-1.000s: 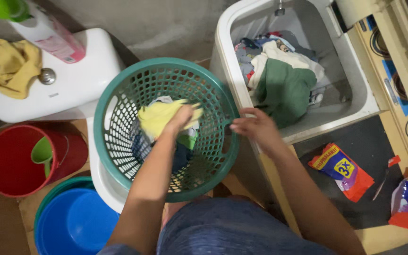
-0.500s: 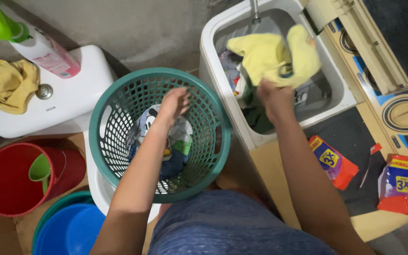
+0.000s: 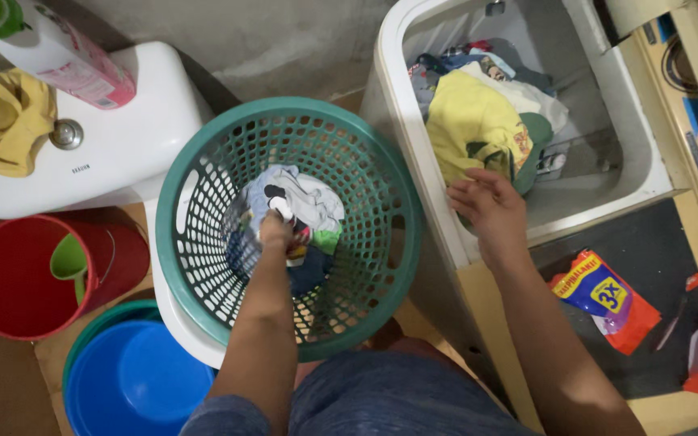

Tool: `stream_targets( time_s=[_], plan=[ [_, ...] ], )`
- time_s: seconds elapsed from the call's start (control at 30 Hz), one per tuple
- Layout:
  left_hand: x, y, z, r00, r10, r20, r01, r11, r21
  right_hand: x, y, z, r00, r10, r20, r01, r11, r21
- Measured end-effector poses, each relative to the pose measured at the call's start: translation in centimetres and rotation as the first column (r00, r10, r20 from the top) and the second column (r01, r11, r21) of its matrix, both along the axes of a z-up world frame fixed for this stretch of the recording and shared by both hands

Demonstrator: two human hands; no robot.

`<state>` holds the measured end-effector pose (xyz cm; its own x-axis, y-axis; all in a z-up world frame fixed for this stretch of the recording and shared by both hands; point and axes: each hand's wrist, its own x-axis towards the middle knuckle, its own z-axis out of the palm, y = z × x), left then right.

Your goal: The person opens several laundry detergent packets and pours them into a washing machine filled with water, then moves clothes from a laundry basket into the machine.

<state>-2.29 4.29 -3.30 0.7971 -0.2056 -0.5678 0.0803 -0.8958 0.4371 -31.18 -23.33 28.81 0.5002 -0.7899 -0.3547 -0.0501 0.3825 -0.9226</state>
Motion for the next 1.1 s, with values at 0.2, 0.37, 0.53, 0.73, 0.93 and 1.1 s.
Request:
stream_targets(
  time_s=[0.2, 0.37, 0.53, 0.73, 0.93, 1.1],
  plan=[
    [-2.6, -9.2, 13.7, 0.816, -0.279, -0.506, -0.178, 0.712, -0.679, 2.4, 3.0, 0.2, 0.933, 0.361, -0.008, -0.359, 0.931, 0.067],
    [-8.7, -15.3, 34.7, 0.701, -0.69, -0.181, 0.027, 0.28, -0.96, 2.5, 4.3, 1.9, 0.735, 0.661, -0.15, -0.678, 0.72, -0.147],
    [-7.8, -17.0, 38.2, 0.888, -0.44, -0.137, -0.052, 0.2, -0.978, 1.9, -0.9, 4.3, 0.978, -0.112, 0.177, 0.128, 0.988, -0.083],
    [1.9, -12.5, 15.5, 0.952, -0.072, -0.298, -0.198, 0.602, -0.774, -0.9, -6.9, -0.5, 0.983, -0.159, -0.086, 0.159, 0.987, -0.006],
    [3.8, -1.3, 2.1, 0.977, -0.016, 0.215, -0.016, 0.989, 0.147, -2.8, -3.3, -2.8, 0.996, -0.079, 0.046, 0.079, 0.997, -0.014],
    [0.6, 2.0, -1.6, 0.989, -0.032, -0.147, 0.04, 0.998, 0.052, -1.9, -1.6, -0.5, 1.0, -0.002, -0.006, 0.001, 0.998, -0.07]
  ],
)
